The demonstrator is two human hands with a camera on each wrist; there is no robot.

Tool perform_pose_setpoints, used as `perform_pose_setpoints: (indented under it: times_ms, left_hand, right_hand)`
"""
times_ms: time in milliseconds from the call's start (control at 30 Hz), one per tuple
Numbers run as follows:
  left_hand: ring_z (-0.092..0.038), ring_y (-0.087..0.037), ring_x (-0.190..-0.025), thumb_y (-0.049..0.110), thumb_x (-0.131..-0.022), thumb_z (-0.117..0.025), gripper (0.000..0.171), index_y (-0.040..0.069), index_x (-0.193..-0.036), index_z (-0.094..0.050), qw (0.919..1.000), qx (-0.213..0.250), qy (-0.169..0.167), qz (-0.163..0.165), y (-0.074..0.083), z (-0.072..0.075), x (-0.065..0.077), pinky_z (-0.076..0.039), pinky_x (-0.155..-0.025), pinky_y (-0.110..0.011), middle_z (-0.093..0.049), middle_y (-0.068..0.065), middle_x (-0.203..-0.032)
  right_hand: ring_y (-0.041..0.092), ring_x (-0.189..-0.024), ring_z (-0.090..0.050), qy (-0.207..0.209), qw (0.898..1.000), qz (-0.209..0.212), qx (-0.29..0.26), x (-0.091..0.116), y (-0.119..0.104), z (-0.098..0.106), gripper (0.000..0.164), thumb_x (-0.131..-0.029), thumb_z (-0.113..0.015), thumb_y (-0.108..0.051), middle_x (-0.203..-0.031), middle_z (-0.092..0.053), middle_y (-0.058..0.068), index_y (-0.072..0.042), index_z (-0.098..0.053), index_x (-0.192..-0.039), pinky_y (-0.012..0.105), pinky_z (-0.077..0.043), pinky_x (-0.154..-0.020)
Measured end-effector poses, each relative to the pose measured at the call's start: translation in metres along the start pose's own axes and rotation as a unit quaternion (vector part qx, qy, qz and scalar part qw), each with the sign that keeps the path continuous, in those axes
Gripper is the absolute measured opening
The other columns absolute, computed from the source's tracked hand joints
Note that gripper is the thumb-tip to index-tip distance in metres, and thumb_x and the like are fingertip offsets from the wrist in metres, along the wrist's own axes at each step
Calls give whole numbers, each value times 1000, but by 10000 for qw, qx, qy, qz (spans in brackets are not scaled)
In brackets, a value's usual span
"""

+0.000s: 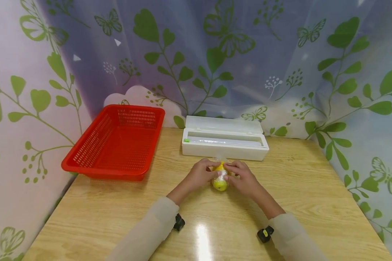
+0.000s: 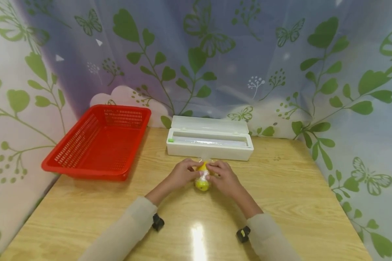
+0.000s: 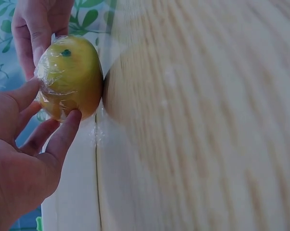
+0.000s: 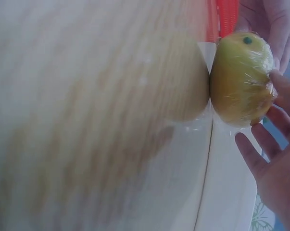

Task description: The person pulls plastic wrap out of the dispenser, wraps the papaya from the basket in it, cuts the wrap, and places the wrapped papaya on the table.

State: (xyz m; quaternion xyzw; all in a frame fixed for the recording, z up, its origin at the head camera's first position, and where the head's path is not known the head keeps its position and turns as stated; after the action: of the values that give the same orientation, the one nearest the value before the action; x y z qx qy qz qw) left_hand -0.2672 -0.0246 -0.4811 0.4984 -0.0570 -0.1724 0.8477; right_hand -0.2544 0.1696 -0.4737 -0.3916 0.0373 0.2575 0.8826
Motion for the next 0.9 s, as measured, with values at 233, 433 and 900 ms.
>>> perform_pose_setpoints:
  times_ms: [233, 433, 900]
  left_hand:
    - [-51, -13, -84, 31, -97, -69, 41, 19, -136, -65, 9999, -166, 17, -21, 2, -3, 1, -46, -69, -24, -57, 1, -100]
    - [-52, -15, -89, 35, -96, -70, 46, 21, -139, -62, 9999, -16, -154, 53, -2, 0, -1, -47, -73, -27, -57, -2, -106]
    - [-48, -16, -84, 29, -93, -74, 52, 20, -143, -58, 9995, -31, -307, 26, 2, -1, 0, -44, -67, -26, -55, -6, -105]
  right_hand:
    - [23, -111, -52, 280, 9990, -317, -159, 0, -1, 0, 40, -94, -73, -20, -123, -62, 9, -3, -67, -129, 37, -50, -84]
    - [25, -113, -54, 349, 9991, -235, 98, -3, -2, -2, 36, -93, -74, -17, -122, -63, 9, -3, -70, -126, 38, -54, -83]
    - [21, -96, -53, 566, 9963, -520, -382, -5, 3, 0, 27, -93, -73, -13, -108, -64, 8, -3, -74, -118, 21, -48, -69]
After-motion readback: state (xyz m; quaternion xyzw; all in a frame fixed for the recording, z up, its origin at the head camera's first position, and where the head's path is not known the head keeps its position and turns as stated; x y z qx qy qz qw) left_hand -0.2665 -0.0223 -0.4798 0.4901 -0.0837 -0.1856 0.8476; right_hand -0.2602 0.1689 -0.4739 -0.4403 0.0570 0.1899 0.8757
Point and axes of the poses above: each hand's wrist, its own x-axis away from the middle knuckle, its own z-axis out of the back of the hand, y = z × x, the point moved 3 cm from there along -x, towards the middle knuckle
